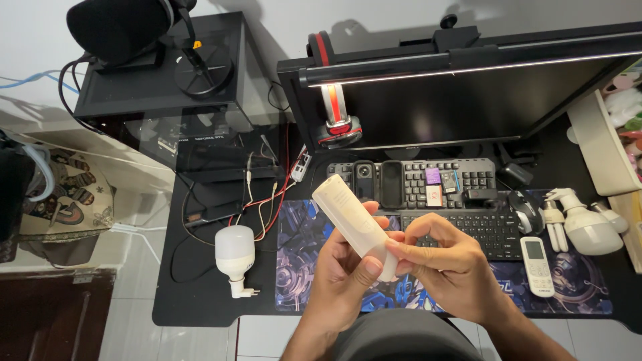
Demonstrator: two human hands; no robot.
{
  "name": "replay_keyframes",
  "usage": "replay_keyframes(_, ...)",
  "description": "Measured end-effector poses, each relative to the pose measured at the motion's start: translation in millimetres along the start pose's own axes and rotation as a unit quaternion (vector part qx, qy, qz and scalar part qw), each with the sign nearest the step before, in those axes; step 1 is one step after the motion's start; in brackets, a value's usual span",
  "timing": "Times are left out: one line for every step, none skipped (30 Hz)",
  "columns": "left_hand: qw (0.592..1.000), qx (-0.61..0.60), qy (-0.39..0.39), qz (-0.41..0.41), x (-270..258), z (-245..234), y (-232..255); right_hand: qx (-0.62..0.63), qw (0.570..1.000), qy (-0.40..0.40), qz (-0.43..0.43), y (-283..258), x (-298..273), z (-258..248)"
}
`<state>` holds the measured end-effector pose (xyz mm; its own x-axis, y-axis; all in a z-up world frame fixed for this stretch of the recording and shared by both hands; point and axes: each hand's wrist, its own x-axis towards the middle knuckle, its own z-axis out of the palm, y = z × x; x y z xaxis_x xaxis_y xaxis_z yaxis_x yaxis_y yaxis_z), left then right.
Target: The person is replacing batteries in a remote control and then applying a liquid substance to the base of a lightbulb.
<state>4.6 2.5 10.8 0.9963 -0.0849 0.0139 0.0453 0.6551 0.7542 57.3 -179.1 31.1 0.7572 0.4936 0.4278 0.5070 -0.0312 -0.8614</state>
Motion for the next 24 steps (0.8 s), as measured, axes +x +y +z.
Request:
replay_keyframes(1.000,0.000,0.000,-0.001,0.6,-1.1,-0.4,0.000,1.000,0.001,0.001,1.0,-0.1,0.5)
replay_keyframes(1.000,0.004,0.009,-0.004,1.2,-2.1,-0.9,0.007,1.000,0.001,0.000,2.0,-0.3,0.8)
replay_keyframes(1.000,0.008,0.016,-0.006,2.5,-3.3,-1.2,0.014,1.000,0.003,-0.002,3.3,0.0,1.0)
replay_keyframes(1.000,0.008,0.015,-0.007,4.3,-6.8,0.3,0.014,1.000,0.004,-0.001,5.1,0.4,2.1)
replay_keyframes(0.999,0.029,0.024,-0.004,6.1,-10.1,1.8,-0.008,1.000,0.001,0.014,6.7,0.6,3.1)
replay_keyframes(0.998,0.050,0.033,-0.002,8.1,-13.0,3.3,-0.030,0.999,-0.001,0.030,8.3,0.8,3.6)
replay_keyframes(0.998,0.052,0.028,-0.003,9.3,-15.5,5.3,-0.032,0.999,0.003,0.029,6.6,4.5,7.6)
replay_keyframes(0.994,0.093,0.057,0.010,10.9,-17.8,7.3,-0.060,0.998,-0.003,0.022,5.2,8.4,11.2)
replay_keyframes(0.987,0.134,0.085,0.021,13.0,-20.0,9.0,-0.089,0.996,-0.008,0.016,3.5,11.8,14.5)
replay_keyframes(0.988,0.135,0.079,0.019,17.0,-22.8,7.3,-0.091,0.996,-0.002,0.017,3.2,12.2,15.6)
replay_keyframes(0.986,0.142,0.089,0.019,16.7,-25.8,5.4,-0.100,0.995,-0.010,-0.008,2.3,11.3,18.2)
replay_keyframes(0.983,0.150,0.100,0.019,15.9,-29.4,3.9,-0.109,0.993,-0.018,-0.033,1.3,10.5,21.7)
replay_keyframes(0.983,0.151,0.101,0.021,15.4,-30.6,-1.8,-0.108,0.993,-0.020,-0.035,6.9,5.9,23.8)
replay_keyframes(0.984,0.147,0.098,0.015,14.9,-32.1,-7.0,-0.107,0.994,0.003,-0.015,12.2,1.4,26.3)
replay_keyframes(0.985,0.143,0.096,0.011,14.7,-33.2,-12.9,-0.106,0.994,0.024,0.003,17.8,-2.5,27.8)
replay_keyframes(0.985,0.142,0.098,0.014,17.3,-34.2,-11.6,-0.106,0.994,0.021,0.001,20.9,-3.9,28.2)
replay_keyframes(0.986,0.139,0.085,0.036,17.6,-34.5,-11.5,-0.091,0.995,0.023,0.042,22.4,-8.8,28.9)
replay_keyframes(0.986,0.136,0.071,0.057,18.1,-34.5,-11.9,-0.076,0.993,0.025,0.083,24.0,-13.9,29.2)
replay_keyframes(0.987,0.135,0.070,0.056,19.0,-37.2,-14.0,-0.077,0.993,0.025,0.084,24.9,-15.9,28.4)
replay_keyframes(0.990,0.109,0.078,0.050,19.8,-39.6,-16.2,-0.040,0.994,0.034,0.098,25.6,-17.8,27.4)
replay_keyframes(0.992,0.084,0.086,0.045,20.0,-42.5,-17.3,-0.002,0.993,0.042,0.112,26.1,-19.5,27.5)
replay_keyframes(0.992,0.084,0.087,0.044,19.8,-39.5,-14.6,-0.001,0.993,0.042,0.113,27.9,-21.4,25.8)
replay_keyframes(0.990,0.099,0.082,0.050,20.3,-36.5,-11.9,0.093,0.976,0.032,0.196,29.7,-23.3,23.8)
replay_keyframes(0.989,0.114,0.077,0.057,20.9,-33.3,-9.4,0.186,0.942,0.022,0.277,31.6,-25.3,21.6)
